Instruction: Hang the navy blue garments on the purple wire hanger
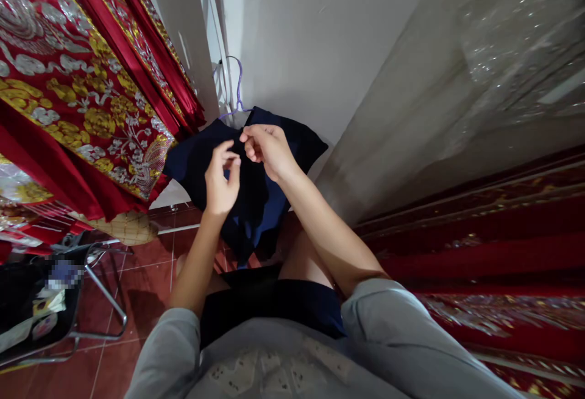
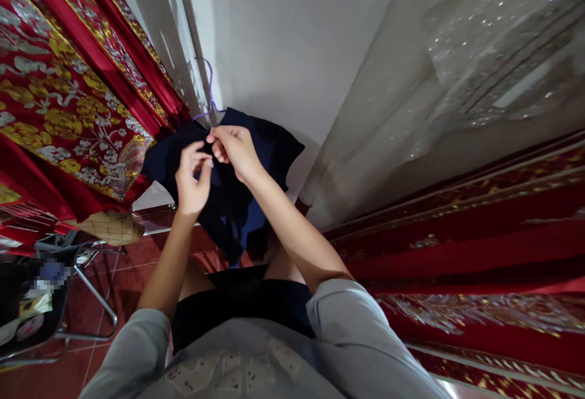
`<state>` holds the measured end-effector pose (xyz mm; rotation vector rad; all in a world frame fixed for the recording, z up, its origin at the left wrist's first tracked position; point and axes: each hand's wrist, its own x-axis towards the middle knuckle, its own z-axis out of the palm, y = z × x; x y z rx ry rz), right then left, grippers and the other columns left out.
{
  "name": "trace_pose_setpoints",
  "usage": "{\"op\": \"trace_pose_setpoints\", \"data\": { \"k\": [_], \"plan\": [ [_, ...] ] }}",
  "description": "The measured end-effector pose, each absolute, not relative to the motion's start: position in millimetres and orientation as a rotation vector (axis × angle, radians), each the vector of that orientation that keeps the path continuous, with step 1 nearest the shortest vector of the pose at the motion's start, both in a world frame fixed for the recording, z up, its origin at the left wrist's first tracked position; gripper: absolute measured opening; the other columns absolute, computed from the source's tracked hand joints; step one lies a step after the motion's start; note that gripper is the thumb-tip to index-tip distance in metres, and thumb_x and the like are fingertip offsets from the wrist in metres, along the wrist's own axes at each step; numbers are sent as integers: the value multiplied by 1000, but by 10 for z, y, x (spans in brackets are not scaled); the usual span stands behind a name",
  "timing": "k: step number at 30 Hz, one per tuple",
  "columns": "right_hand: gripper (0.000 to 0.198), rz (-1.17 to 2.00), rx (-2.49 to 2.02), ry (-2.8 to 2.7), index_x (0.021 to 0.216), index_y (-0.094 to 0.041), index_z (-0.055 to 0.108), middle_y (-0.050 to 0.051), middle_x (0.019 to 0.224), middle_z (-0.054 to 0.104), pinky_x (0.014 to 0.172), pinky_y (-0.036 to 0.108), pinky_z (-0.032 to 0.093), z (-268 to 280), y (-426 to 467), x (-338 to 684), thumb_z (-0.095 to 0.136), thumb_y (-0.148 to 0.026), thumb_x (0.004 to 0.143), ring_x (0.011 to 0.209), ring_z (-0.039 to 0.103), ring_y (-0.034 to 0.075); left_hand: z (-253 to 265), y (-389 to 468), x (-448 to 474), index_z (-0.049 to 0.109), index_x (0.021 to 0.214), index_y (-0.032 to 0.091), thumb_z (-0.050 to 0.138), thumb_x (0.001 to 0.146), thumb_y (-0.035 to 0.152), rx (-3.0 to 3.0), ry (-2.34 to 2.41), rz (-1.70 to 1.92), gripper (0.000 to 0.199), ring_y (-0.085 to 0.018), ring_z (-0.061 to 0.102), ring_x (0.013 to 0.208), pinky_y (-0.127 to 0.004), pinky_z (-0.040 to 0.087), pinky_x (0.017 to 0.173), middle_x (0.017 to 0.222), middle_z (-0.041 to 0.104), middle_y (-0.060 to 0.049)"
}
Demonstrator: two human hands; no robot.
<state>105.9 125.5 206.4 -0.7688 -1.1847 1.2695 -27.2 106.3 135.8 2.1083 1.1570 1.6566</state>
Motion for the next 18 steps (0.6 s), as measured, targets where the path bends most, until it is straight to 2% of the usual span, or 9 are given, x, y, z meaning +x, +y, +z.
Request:
{"op": "trace_pose_setpoints", "data": {
  "k": [2,5,8,11,16,18],
  "plan": [
    [33,1228,-782,-1233,67,-17,57,-6,45,46,39,17,27,1995,1244,1110,62,-36,94,39,38,5,1664,1136,-316,56,131,21,48,105,29,2238,1114,1635,29,-14,67,90,-28,52,88,102,70,-5],
    [31,1139,-786,-1323,66,-17,59,-6,44,47,42,17,30,1942,1273,1166,62,-32,92,39,37,5,1966,1218,-355,64,107,18,48,105,28,2443,1109,1513,19,-14,65,83,-26,50,81,91,69,-3],
    [29,1073,-792,-1356,66,-16,61,-6,44,48,44,19,31,1893,1307,1194,60,-31,92,40,37,5,2098,1249,-370,64,92,18,52,102,22,2619,1194,1297,15,-15,62,81,-27,47,77,89,66,-4],
    [28,1015,-822,-1368,68,-17,62,-5,46,49,46,20,31,1811,1338,1188,57,-32,92,41,38,7,2143,1210,-351,62,87,18,54,100,19,2701,1229,1182,16,-16,60,78,-29,45,74,85,63,-3],
    [21,834,-1078,-1506,66,-18,61,-1,52,54,54,24,35,1476,1400,1084,56,-24,85,52,49,12,2175,1224,-529,61,92,20,53,104,33,2524,1248,1579,19,-17,59,87,-31,45,79,91,63,-4],
    [20,856,-1185,-1586,63,-18,60,-1,53,56,56,24,35,1283,1405,1049,55,-23,82,55,52,13,2130,1341,-809,61,95,21,55,103,41,2297,1282,1842,23,-15,56,82,-30,43,74,88,60,-2]
  ]
}}
